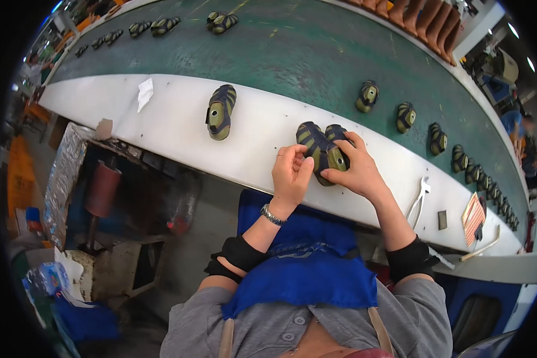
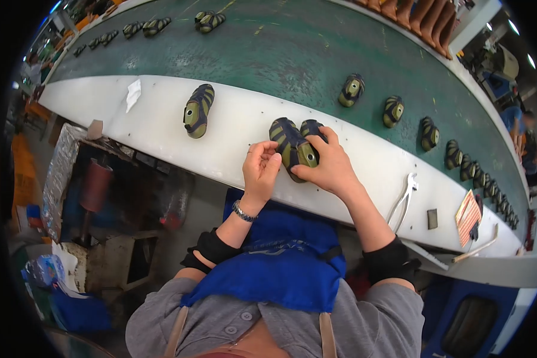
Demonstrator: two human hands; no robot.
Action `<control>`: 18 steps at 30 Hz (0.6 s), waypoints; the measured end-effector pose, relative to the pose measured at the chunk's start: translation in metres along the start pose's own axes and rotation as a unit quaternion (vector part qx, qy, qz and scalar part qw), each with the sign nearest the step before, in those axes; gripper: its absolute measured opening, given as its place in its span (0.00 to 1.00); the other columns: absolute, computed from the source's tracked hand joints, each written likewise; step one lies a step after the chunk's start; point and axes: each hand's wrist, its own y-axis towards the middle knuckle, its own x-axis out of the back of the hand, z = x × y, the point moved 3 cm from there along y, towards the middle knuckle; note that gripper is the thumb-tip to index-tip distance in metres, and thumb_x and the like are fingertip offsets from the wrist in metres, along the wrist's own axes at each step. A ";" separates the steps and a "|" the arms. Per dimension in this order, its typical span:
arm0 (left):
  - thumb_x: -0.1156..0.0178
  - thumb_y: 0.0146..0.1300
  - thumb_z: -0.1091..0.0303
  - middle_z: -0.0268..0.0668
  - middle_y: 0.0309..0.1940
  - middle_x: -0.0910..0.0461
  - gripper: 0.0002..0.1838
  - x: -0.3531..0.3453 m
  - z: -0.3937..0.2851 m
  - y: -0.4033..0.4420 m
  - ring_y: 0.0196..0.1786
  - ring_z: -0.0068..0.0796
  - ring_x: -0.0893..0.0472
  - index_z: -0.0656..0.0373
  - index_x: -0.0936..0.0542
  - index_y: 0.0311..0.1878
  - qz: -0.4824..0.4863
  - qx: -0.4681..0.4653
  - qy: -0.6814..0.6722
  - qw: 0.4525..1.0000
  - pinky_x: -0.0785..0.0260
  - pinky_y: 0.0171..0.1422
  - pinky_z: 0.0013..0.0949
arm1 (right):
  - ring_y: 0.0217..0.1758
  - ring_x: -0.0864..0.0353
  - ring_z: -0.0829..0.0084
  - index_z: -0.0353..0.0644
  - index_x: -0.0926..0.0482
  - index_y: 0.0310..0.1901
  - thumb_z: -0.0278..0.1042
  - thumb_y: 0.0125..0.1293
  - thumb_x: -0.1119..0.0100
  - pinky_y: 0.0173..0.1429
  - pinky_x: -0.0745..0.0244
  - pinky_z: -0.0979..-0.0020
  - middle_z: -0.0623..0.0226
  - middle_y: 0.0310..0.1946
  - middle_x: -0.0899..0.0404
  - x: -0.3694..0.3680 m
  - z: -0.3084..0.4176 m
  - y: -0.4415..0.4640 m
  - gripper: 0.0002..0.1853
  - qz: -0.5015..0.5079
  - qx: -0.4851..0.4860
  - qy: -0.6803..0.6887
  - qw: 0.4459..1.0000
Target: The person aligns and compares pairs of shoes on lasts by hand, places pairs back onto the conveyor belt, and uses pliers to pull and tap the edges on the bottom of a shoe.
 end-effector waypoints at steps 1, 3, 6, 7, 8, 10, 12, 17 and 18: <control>0.37 0.65 0.68 0.40 0.41 0.25 0.14 0.001 0.002 0.000 0.35 0.22 0.24 0.66 0.22 0.50 0.000 0.007 -0.016 1.000 0.27 0.39 0.26 | 0.58 0.21 0.41 0.38 0.23 0.59 0.51 0.43 0.25 0.59 0.22 0.54 0.37 0.68 0.38 0.001 -0.001 0.001 0.40 0.004 0.015 -0.004 1.000; 0.37 0.64 0.69 0.39 0.39 0.25 0.15 0.003 -0.003 0.000 0.32 0.22 0.25 0.66 0.22 0.50 0.000 -0.012 0.006 1.000 0.27 0.38 0.25 | 0.58 0.22 0.40 0.37 0.24 0.57 0.52 0.41 0.23 0.58 0.22 0.53 0.38 0.67 0.39 -0.001 0.005 0.005 0.42 0.020 0.025 -0.018 0.999; 0.37 0.64 0.69 0.40 0.40 0.26 0.14 0.002 -0.007 0.000 0.31 0.22 0.25 0.66 0.22 0.50 -0.002 -0.009 0.036 0.999 0.26 0.38 0.25 | 0.57 0.23 0.38 0.36 0.24 0.57 0.54 0.38 0.21 0.57 0.21 0.53 0.38 0.67 0.38 0.001 0.035 0.005 0.44 0.023 0.009 -0.138 0.990; 0.37 0.64 0.70 0.40 0.41 0.26 0.14 0.001 -0.009 0.001 0.31 0.23 0.24 0.66 0.22 0.50 -0.003 -0.004 0.031 0.999 0.26 0.38 0.25 | 0.55 0.23 0.37 0.37 0.25 0.56 0.55 0.36 0.20 0.57 0.22 0.52 0.39 0.67 0.37 -0.003 0.028 0.007 0.46 0.021 0.010 -0.133 0.991; 0.38 0.64 0.70 0.40 0.41 0.26 0.14 0.001 -0.009 0.001 0.32 0.23 0.24 0.66 0.22 0.50 -0.003 0.000 0.028 1.000 0.26 0.37 0.25 | 0.56 0.23 0.38 0.36 0.24 0.56 0.55 0.35 0.20 0.58 0.22 0.52 0.39 0.66 0.37 -0.002 0.023 0.010 0.45 0.029 0.017 -0.103 0.994; 0.38 0.64 0.71 0.40 0.42 0.26 0.14 0.000 -0.007 0.000 0.34 0.24 0.24 0.65 0.23 0.51 -0.003 0.012 0.015 1.000 0.26 0.37 0.25 | 0.56 0.23 0.40 0.36 0.24 0.54 0.54 0.35 0.19 0.59 0.23 0.53 0.39 0.66 0.36 0.003 0.007 0.018 0.45 0.044 0.034 -0.042 0.998; 0.39 0.64 0.72 0.40 0.43 0.26 0.14 0.000 -0.001 -0.001 0.36 0.24 0.23 0.65 0.23 0.51 -0.007 0.023 -0.003 1.000 0.26 0.37 0.25 | 0.53 0.21 0.48 0.35 0.22 0.49 0.53 0.34 0.18 0.58 0.24 0.58 0.43 0.60 0.30 0.014 -0.012 0.034 0.42 0.064 0.059 0.021 0.996; 0.43 0.67 0.77 0.39 0.47 0.29 0.10 0.001 -0.002 0.000 0.42 0.20 0.26 0.68 0.25 0.50 0.027 0.033 0.027 0.999 0.25 0.36 0.22 | 0.46 0.21 0.67 0.35 0.20 0.44 0.49 0.37 0.18 0.53 0.27 0.69 0.60 0.40 0.20 0.059 -0.023 0.106 0.35 0.146 0.000 0.146 0.978; 0.41 0.65 0.76 0.40 0.46 0.28 0.10 0.000 -0.001 0.000 0.41 0.22 0.25 0.67 0.24 0.49 0.025 0.039 0.041 0.998 0.25 0.35 0.23 | 0.46 0.22 0.71 0.36 0.20 0.45 0.47 0.39 0.18 0.53 0.28 0.70 0.64 0.39 0.20 0.067 -0.029 0.127 0.34 0.143 0.000 0.141 0.980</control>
